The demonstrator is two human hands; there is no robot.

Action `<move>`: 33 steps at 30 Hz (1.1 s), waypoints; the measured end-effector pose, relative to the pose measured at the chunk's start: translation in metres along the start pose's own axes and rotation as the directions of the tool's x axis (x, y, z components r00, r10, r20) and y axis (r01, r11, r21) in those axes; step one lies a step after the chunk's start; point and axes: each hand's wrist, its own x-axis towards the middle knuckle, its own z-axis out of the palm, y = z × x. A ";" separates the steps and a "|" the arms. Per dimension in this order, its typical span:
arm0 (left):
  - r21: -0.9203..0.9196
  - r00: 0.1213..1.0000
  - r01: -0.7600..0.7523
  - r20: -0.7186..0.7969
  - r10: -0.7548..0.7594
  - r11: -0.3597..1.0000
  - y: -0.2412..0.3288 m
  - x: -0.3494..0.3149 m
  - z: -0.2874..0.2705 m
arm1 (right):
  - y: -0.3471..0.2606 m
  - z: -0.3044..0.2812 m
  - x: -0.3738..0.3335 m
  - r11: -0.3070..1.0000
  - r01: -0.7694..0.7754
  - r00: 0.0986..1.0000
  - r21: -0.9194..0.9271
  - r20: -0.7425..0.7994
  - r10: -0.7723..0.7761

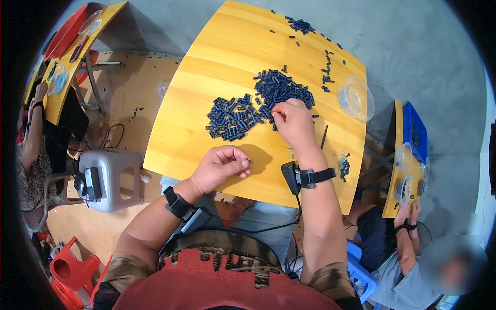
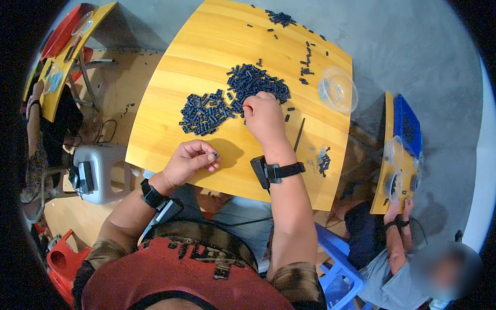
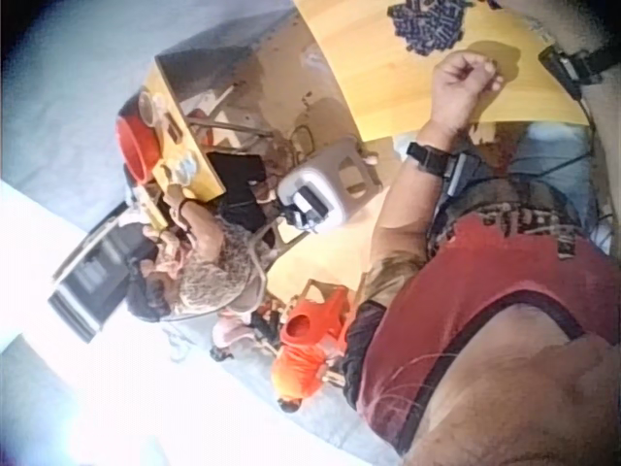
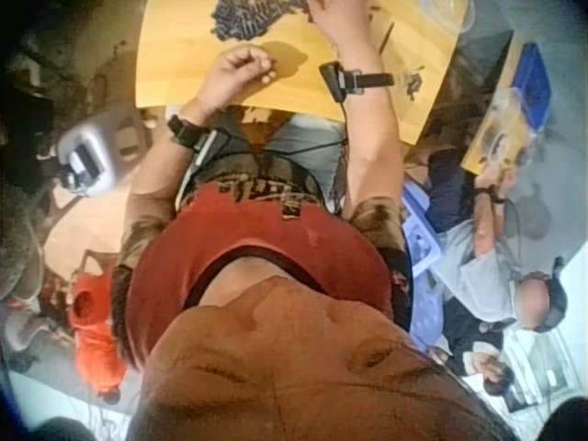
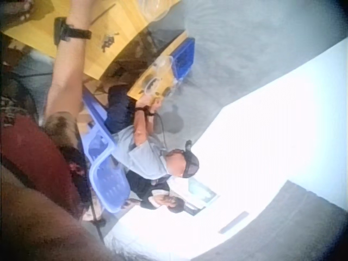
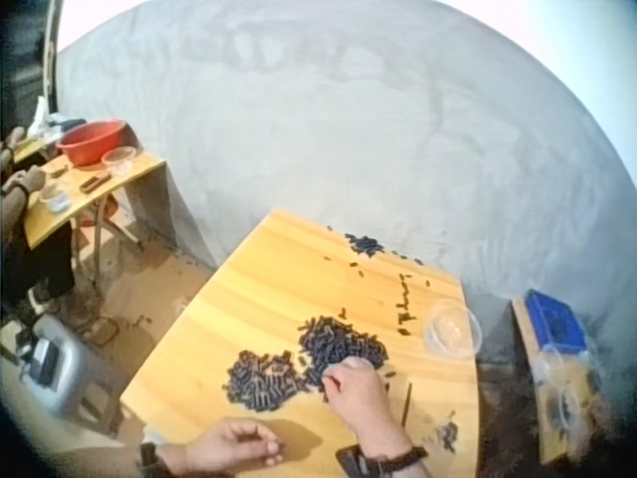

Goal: Assembling small plastic components by hand at a workbench.

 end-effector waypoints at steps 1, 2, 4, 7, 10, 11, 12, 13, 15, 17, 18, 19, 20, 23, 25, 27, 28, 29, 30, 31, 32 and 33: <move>-0.004 1.000 -0.001 -0.001 0.001 1.000 0.001 0.000 0.001 | -0.001 0.000 -0.001 1.000 -0.020 1.000 0.000 0.011 0.020; 0.003 1.000 0.006 -0.001 -0.006 1.000 0.003 0.000 0.002 | -0.002 0.000 -0.003 0.999 -0.039 0.999 0.000 0.022 0.039; 0.009 1.000 0.013 -0.005 -0.013 1.000 0.004 -0.001 0.002 | -0.003 -0.004 -0.007 0.999 -0.047 0.998 -0.004 0.048 0.048; -0.024 1.000 0.013 0.013 -0.013 1.000 0.001 0.000 0.000 | -0.004 -0.013 -0.013 0.998 -0.059 0.995 0.000 0.082 0.059; -0.053 1.000 0.003 0.022 -0.001 0.999 0.000 0.001 -0.001 | -0.001 -0.018 -0.013 0.991 -0.127 0.988 0.043 0.089 0.123; -0.046 1.000 0.004 0.020 -0.003 0.999 0.000 0.001 0.000 | 0.001 -0.018 -0.012 0.978 -0.190 0.979 0.079 0.087 0.183; -0.039 1.000 0.004 0.016 -0.004 0.999 0.000 0.001 -0.001 | 0.001 -0.017 -0.011 0.979 -0.190 0.979 0.079 0.089 0.183; -0.039 1.000 0.004 0.015 -0.004 0.999 0.000 0.002 -0.001 | 0.002 -0.015 -0.009 0.977 -0.195 0.979 0.084 0.071 0.189; -0.031 1.000 0.003 0.018 -0.003 1.000 0.000 0.002 0.000 | 0.002 -0.012 -0.005 0.976 -0.199 0.979 0.088 0.053 0.195; -0.026 1.000 0.002 0.020 -0.002 1.000 0.001 0.002 0.000 | 0.001 -0.007 0.000 0.995 -0.079 0.997 0.059 -0.009 0.080; -0.022 1.000 0.002 0.021 -0.002 1.000 0.000 0.002 0.000 | 0.000 -0.004 0.002 0.995 -0.080 0.997 0.059 -0.008 0.080; -0.023 1.000 0.003 0.021 -0.003 1.000 0.000 0.001 -0.001 | -0.001 -0.001 0.004 0.999 -0.053 0.998 0.007 -0.039 0.053; -0.020 1.000 0.007 0.017 -0.007 1.000 0.001 0.001 -0.001 | -0.002 0.000 0.005 0.999 -0.027 0.997 -0.046 -0.068 0.024; -0.018 1.000 0.013 0.013 -0.013 1.000 0.002 0.000 -0.001 | -0.002 0.004 0.005 0.993 -0.046 0.998 -0.112 -0.046 0.041; -0.022 1.000 0.015 0.014 -0.014 1.000 0.002 0.000 -0.001 | -0.001 0.003 0.004 0.993 -0.041 0.998 -0.108 -0.044 0.036; -0.054 1.000 0.016 0.017 -0.015 0.998 0.002 0.000 0.000 | 0.000 0.001 0.003 0.994 -0.036 0.999 -0.105 -0.041 0.032; -0.055 1.000 0.016 0.016 -0.015 0.998 0.002 0.000 0.000 | 0.000 0.000 0.002 0.994 -0.037 0.999 -0.100 -0.024 0.035; -0.052 1.000 0.016 0.017 -0.015 0.999 0.002 0.000 -0.001 | 0.001 -0.001 0.001 0.995 -0.039 0.999 -0.095 -0.008 0.038; -0.049 1.000 0.015 0.019 -0.014 0.999 0.002 0.000 -0.001 | 0.000 -0.002 0.001 0.995 -0.039 0.999 -0.096 -0.006 0.038; -0.050 1.000 0.015 0.019 -0.014 0.999 0.002 0.001 -0.001 | -0.001 -0.004 0.000 0.996 -0.040 0.999 -0.082 -0.024 0.039; -0.055 1.000 0.012 0.022 -0.011 0.998 0.002 0.001 0.000 | -0.001 -0.005 0.000 0.997 -0.042 0.998 -0.069 -0.043 0.039; -0.058 1.000 0.009 0.025 -0.008 0.998 0.002 0.001 0.000 | -0.001 -0.005 0.001 0.997 -0.041 0.998 -0.069 -0.042 0.038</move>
